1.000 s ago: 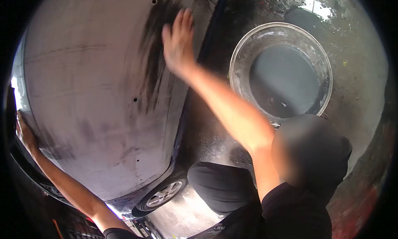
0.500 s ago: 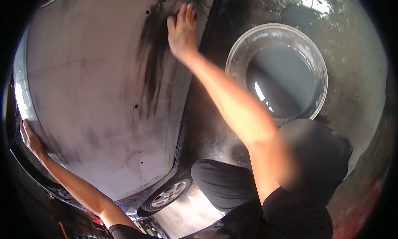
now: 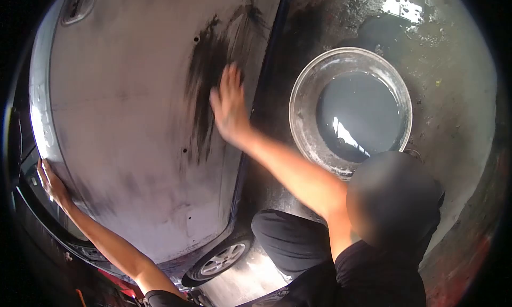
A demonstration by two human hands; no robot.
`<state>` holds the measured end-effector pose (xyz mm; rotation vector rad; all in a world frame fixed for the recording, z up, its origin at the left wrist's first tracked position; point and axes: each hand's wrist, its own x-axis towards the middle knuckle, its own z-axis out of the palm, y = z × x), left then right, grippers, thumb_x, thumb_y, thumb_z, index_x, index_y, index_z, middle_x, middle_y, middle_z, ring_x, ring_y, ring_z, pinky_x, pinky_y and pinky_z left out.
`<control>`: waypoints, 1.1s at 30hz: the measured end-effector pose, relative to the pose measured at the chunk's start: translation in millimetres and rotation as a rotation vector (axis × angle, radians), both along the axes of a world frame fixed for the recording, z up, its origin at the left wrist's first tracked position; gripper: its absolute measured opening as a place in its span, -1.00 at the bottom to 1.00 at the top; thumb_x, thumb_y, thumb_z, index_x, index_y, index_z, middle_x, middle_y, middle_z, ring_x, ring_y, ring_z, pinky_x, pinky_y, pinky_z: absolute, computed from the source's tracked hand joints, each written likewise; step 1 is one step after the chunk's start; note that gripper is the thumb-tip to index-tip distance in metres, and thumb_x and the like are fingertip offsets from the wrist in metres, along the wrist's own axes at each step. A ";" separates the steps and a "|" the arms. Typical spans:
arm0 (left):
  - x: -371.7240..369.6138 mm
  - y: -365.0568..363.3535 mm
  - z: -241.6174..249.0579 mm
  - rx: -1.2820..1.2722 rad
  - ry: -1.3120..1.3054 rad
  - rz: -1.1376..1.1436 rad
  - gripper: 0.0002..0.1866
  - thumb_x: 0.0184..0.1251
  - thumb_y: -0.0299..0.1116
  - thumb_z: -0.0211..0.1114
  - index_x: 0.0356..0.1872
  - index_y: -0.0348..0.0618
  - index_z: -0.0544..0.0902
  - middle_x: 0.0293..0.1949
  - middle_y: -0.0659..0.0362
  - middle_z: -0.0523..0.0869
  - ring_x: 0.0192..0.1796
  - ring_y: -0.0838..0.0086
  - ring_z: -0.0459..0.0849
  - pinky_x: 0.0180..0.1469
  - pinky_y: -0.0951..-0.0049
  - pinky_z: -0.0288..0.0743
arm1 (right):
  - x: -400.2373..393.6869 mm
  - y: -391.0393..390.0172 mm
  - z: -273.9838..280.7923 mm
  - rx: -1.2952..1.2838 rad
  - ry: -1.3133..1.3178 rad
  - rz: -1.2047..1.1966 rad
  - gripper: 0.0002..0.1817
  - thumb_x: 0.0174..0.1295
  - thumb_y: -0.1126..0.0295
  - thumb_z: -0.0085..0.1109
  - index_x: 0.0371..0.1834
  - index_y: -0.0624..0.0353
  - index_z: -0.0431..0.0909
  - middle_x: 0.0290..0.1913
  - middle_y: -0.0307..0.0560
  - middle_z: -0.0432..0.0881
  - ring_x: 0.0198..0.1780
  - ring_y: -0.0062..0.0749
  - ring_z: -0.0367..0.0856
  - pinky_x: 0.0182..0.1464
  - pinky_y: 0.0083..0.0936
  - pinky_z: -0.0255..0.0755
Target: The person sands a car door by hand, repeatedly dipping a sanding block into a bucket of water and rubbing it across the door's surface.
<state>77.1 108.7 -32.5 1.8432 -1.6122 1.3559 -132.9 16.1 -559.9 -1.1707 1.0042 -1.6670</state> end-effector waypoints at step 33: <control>-4.6 2.1 -5.5 -0.007 -0.036 -0.005 -0.40 0.68 0.00 0.08 0.45 -0.27 0.57 0.44 -0.13 0.61 0.50 0.04 0.52 0.55 0.15 0.30 | -36.9 -124.8 -11.2 -0.012 0.018 -0.157 -0.14 0.69 -0.05 -0.25 0.72 0.47 -0.14 0.77 0.40 -0.27 0.78 0.26 -0.35 0.73 0.18 -0.32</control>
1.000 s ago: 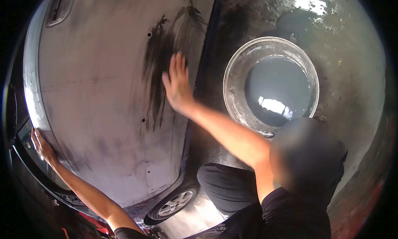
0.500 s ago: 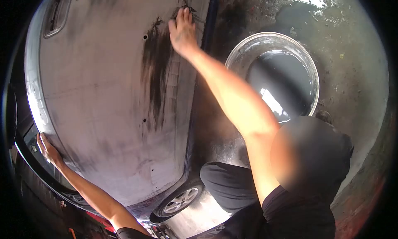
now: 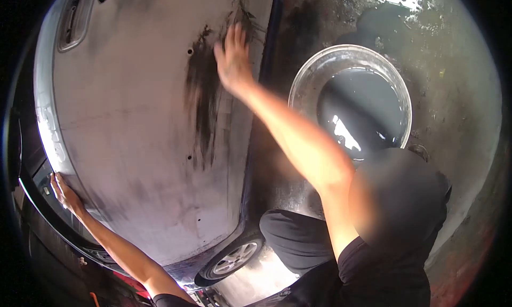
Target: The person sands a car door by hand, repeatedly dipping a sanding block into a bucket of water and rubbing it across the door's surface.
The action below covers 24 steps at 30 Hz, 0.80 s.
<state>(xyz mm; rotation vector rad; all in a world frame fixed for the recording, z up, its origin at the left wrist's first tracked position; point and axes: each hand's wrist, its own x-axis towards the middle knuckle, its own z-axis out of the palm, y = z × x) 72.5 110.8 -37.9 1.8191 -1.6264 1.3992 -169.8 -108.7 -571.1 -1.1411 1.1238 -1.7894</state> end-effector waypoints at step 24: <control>-4.9 0.6 -1.6 0.004 0.029 0.012 -0.40 0.67 0.03 0.07 0.45 -0.21 0.58 0.44 -0.10 0.61 0.50 0.06 0.52 0.56 0.17 0.27 | -3.8 -18.4 -5.3 0.004 0.074 -0.110 -0.18 0.67 0.02 -0.18 0.71 0.46 -0.07 0.75 0.43 -0.16 0.77 0.29 -0.20 0.71 0.21 -0.19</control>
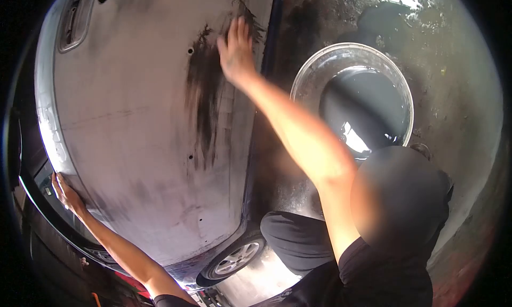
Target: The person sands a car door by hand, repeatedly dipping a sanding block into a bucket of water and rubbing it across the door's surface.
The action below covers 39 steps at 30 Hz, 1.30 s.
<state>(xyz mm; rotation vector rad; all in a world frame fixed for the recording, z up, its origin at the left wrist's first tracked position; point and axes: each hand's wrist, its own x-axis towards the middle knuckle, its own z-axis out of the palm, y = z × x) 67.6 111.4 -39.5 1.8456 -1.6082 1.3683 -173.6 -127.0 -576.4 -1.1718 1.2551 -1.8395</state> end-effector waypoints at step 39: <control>-4.3 -0.9 -1.4 -0.001 -0.020 -0.007 -0.40 0.64 0.01 0.08 0.41 -0.26 0.61 0.35 -0.15 0.68 0.39 0.02 0.62 0.48 0.16 0.37 | 39.0 102.3 41.3 0.005 -0.051 0.061 -0.15 0.66 0.08 -0.08 0.70 0.53 -0.14 0.73 0.54 -0.19 0.75 0.44 -0.24 0.71 0.22 -0.23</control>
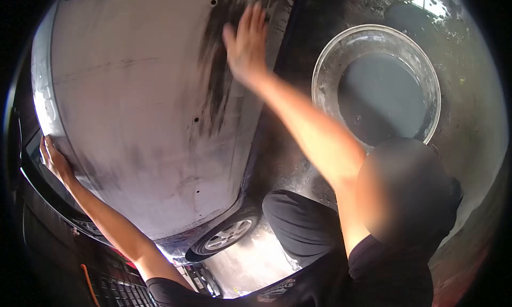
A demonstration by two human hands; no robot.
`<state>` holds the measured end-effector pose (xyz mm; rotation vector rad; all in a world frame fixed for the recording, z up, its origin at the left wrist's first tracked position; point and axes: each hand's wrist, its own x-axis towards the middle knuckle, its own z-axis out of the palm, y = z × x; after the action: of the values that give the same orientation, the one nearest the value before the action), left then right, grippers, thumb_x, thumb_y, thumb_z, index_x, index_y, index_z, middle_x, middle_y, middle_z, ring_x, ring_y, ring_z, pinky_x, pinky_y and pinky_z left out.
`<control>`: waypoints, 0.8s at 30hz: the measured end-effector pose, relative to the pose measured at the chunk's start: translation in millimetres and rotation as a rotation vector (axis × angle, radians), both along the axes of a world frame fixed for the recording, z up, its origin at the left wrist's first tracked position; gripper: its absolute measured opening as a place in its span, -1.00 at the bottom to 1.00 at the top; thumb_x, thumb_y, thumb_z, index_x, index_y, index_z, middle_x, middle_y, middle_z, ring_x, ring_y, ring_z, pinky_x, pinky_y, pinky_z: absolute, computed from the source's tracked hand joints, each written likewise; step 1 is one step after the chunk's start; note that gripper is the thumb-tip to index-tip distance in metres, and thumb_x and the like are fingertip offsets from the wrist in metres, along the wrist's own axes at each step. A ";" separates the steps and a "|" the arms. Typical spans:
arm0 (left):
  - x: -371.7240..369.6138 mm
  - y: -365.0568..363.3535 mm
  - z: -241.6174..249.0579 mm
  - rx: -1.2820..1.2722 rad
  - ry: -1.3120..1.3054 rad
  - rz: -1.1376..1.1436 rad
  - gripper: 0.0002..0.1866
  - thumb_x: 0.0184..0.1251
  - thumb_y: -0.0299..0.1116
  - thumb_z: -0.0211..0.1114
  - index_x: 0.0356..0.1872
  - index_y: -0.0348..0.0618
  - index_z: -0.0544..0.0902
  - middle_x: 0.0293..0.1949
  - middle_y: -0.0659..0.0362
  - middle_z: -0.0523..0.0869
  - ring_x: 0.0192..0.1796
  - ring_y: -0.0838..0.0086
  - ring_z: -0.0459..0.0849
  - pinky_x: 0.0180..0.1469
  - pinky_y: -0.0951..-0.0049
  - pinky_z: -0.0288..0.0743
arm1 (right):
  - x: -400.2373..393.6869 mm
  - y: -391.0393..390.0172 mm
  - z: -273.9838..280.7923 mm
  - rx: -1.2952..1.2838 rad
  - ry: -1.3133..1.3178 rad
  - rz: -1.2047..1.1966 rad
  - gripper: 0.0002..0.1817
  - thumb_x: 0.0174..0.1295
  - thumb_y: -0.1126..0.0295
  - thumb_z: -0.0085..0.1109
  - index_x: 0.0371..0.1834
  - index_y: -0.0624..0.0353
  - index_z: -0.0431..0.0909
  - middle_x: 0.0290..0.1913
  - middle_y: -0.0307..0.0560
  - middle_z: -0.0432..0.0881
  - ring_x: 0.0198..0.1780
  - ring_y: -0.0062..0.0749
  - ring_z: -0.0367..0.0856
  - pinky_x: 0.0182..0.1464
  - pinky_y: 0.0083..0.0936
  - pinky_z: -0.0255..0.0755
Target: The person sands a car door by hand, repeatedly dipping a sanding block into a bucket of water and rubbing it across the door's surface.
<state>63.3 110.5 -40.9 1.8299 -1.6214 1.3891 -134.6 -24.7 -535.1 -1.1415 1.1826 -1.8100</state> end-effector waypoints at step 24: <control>14.7 -3.3 9.3 0.011 0.035 -0.002 -0.41 0.67 0.04 0.05 0.43 -0.20 0.59 0.31 -0.15 0.70 0.37 0.02 0.64 0.45 0.14 0.41 | -35.1 -68.1 -6.7 0.052 -0.111 0.004 -0.19 0.70 0.00 -0.26 0.71 0.48 -0.09 0.74 0.49 -0.19 0.76 0.37 -0.29 0.73 0.17 -0.28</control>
<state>78.0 107.2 -31.6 1.8473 -1.6161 1.3422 -169.6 -92.9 -541.8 -0.9997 1.1552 -1.8054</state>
